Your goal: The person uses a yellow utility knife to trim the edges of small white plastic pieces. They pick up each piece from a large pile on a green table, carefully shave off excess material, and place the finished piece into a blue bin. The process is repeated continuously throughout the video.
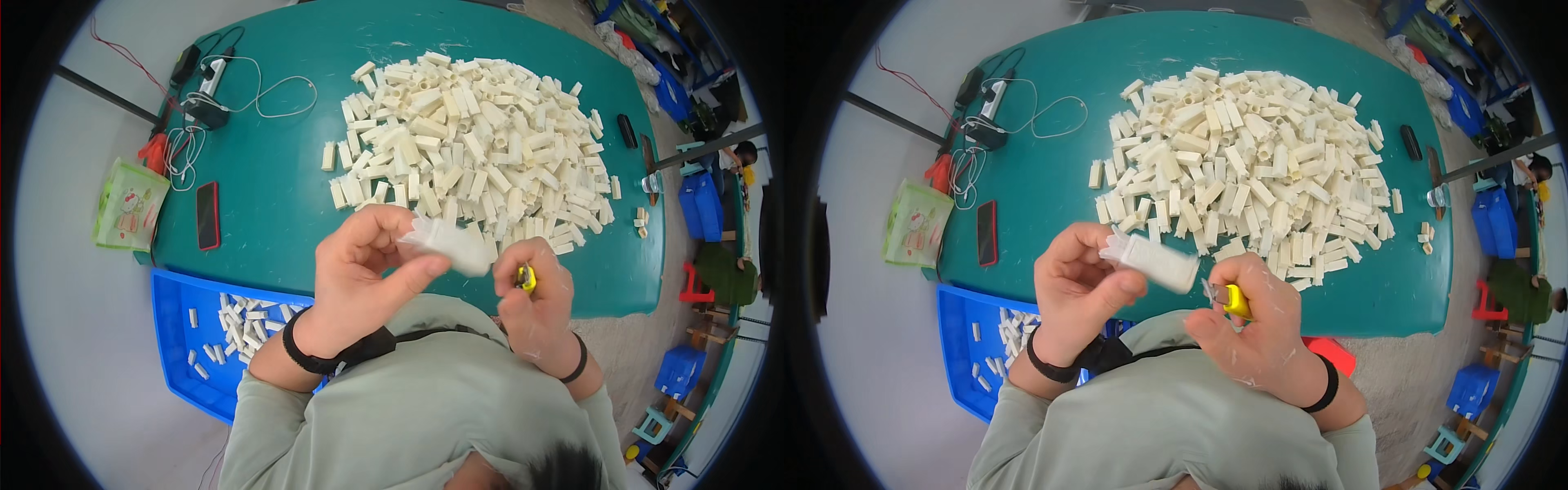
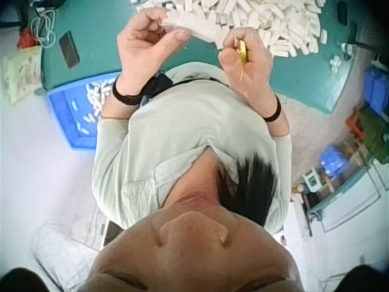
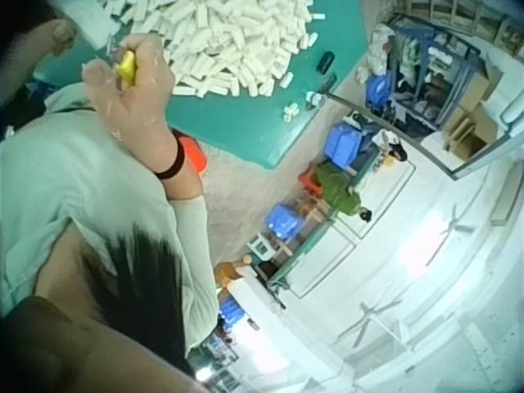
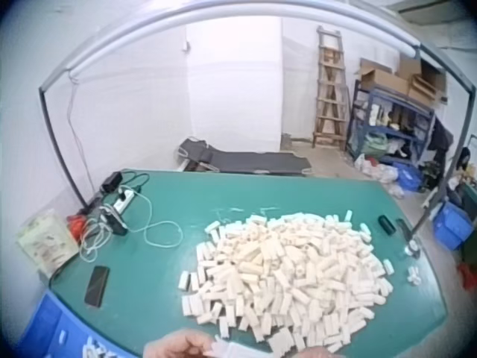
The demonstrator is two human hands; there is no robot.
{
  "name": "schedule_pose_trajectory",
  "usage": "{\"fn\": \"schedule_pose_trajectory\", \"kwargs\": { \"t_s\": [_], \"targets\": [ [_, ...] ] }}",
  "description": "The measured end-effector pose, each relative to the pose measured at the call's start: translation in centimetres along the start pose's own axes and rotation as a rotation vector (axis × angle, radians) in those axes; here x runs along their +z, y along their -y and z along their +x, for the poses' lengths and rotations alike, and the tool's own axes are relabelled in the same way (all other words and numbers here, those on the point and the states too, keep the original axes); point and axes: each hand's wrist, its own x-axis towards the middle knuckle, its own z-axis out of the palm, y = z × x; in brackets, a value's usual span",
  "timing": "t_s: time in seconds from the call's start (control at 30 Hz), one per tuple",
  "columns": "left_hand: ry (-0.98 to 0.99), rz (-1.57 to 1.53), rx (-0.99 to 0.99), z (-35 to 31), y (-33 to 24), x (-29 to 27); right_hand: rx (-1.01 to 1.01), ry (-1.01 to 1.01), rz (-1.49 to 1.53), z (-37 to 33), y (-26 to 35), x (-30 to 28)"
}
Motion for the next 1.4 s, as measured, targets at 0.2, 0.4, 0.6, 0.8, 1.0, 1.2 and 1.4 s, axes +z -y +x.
{"fn": "schedule_pose_trajectory", "kwargs": {
  "t_s": [0.2,0.4,0.6,0.8,1.0,1.2,1.4],
  "targets": [
    [-0.066,0.050,0.096,-0.4,-0.4,1.1,0.052,-0.015,-0.029,0.2,0.8,1.2],
    [-0.062,0.274,0.299,-0.6,-0.2,1.6,-0.009,0.002,-0.103,0.8,1.5,1.6],
    [-0.069,0.516,0.376,-0.6,0.0,1.5,-0.036,-0.012,-0.137,0.7,1.5,1.5],
    [-0.098,0.578,0.497,-0.5,0.4,1.5,-0.061,-0.011,-0.145,0.8,1.3,1.7],
    [-0.115,0.607,0.525,-0.5,0.5,1.6,-0.081,-0.019,-0.174,1.0,1.2,1.7],
    [-0.151,0.624,0.543,-0.6,0.9,1.5,-0.126,-0.075,-0.252,1.1,0.8,1.9],
    [-0.173,0.650,0.539,-0.8,1.0,1.3,-0.111,-0.076,-0.281,1.5,0.8,2.1]
  ]
}}
